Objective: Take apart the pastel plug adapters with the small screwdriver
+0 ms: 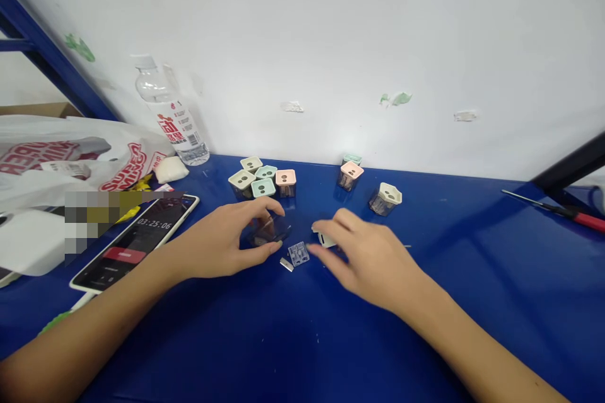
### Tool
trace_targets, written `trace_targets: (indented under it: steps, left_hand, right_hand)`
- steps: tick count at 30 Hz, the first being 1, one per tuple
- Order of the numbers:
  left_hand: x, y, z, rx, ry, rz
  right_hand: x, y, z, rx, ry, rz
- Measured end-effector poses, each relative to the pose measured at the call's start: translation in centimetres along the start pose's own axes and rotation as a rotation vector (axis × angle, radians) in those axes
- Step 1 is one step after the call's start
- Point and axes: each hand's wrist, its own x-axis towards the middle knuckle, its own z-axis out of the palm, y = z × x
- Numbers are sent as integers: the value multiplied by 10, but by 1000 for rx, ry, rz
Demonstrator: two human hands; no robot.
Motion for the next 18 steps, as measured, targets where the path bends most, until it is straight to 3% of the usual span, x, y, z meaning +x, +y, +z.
trace_targets:
  steps: [3, 7, 11, 14, 18]
  left_hand:
    - [4, -7, 6, -48, 32, -38]
    - [8, -16, 19, -85, 29, -70]
    - [9, -21, 27, -88, 55, -76]
    - [7, -22, 26, -49, 84, -2]
    - [5, -18, 22, -22, 93, 108]
  right_hand:
    - [-2, -12, 5, -84, -138, -103]
    - [-2, -16, 15, -143, -211, -110]
    - [-1, -11, 16, -44, -217, -111]
    - [0, -7, 10, 38, -225, -100]
    - [2, -1, -6, 159, -125, -4]
